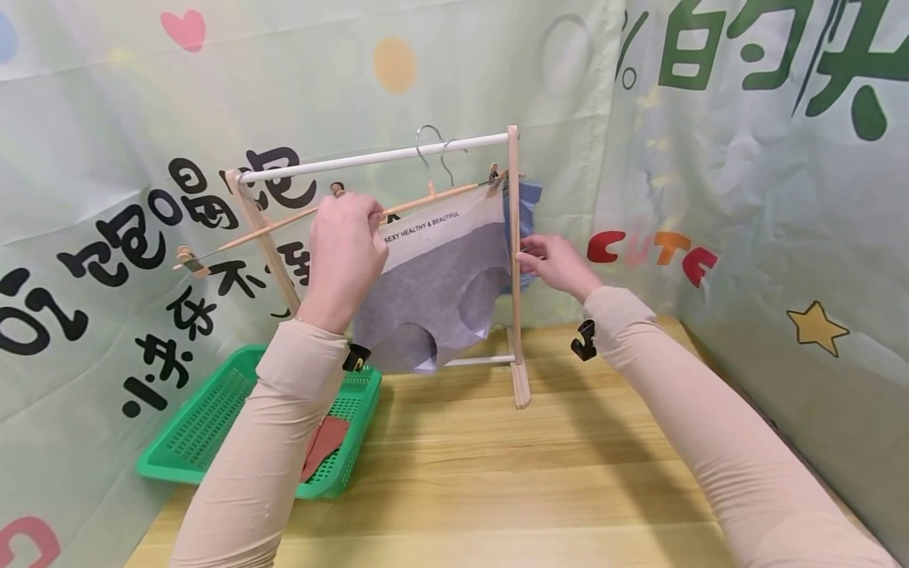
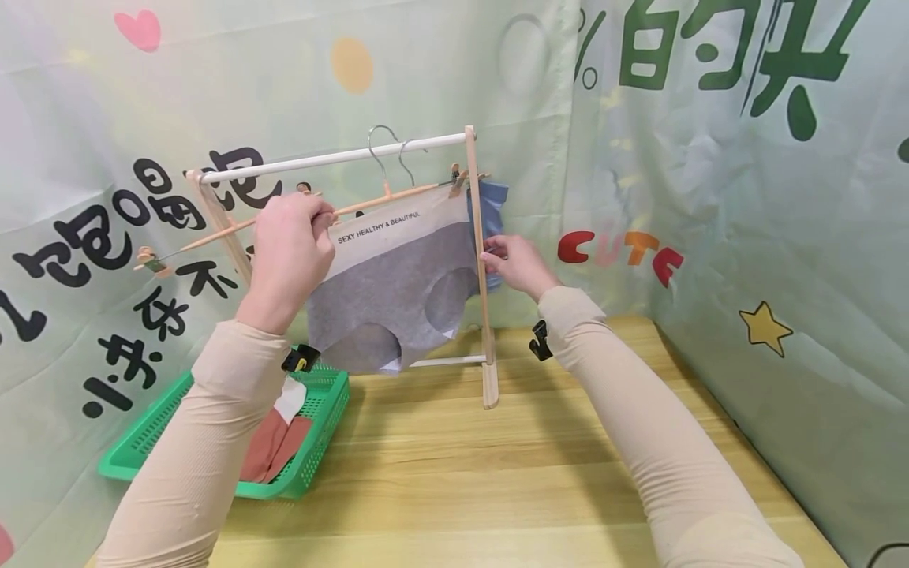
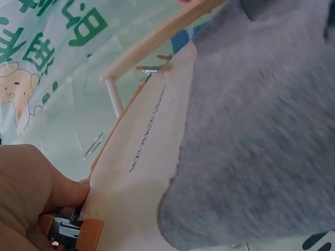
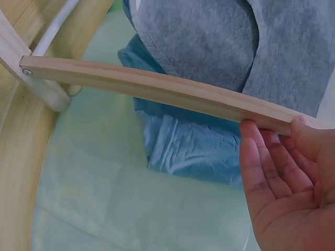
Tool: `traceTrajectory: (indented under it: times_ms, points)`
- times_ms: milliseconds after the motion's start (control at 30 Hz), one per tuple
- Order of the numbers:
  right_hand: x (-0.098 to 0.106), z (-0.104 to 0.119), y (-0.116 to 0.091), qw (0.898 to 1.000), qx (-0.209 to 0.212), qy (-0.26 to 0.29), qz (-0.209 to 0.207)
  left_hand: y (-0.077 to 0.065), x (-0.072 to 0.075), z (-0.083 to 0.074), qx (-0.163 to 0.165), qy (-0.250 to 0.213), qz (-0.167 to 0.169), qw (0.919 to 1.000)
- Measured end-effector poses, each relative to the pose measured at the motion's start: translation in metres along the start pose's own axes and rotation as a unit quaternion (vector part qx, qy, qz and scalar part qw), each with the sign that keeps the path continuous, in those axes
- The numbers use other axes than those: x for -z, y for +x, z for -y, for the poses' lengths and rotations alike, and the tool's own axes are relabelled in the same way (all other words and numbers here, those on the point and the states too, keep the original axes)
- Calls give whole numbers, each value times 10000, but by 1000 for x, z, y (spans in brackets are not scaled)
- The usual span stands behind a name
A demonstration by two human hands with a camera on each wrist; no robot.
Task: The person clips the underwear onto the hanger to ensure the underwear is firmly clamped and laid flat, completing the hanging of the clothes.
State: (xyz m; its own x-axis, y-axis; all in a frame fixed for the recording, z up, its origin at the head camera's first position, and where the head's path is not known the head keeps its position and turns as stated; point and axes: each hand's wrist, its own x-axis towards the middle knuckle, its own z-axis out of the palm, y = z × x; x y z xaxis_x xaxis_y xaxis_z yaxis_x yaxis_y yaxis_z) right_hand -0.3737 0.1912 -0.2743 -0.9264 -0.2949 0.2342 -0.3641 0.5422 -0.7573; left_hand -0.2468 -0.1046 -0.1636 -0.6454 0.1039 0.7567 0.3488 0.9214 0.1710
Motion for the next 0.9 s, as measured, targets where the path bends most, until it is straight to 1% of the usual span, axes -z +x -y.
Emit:
traceTrajectory:
  times_ms: [133,267,533,667,767,900]
  points:
    - [0,0,-2,10000,-30,-17,-25,-1,-1,-2,-78,-40,-32,10000]
    - [0,1,-1,10000,-7,-9,-42,-1,-2,-2,-72,-18,-67,9999]
    - [-1,-2,1,10000,-5,49,-64,1,-4,8,-113,190,-196,9996]
    - [0,-3,1,9999,-3,119,-26,0,-2,13,-8,276,-196,9994]
    - [1,-3,1,9999,-22,108,-21,0,-1,11,-21,234,-172,9996]
    - [0,-3,1,9998,-22,181,-37,1,-3,4,-130,165,-106,9997]
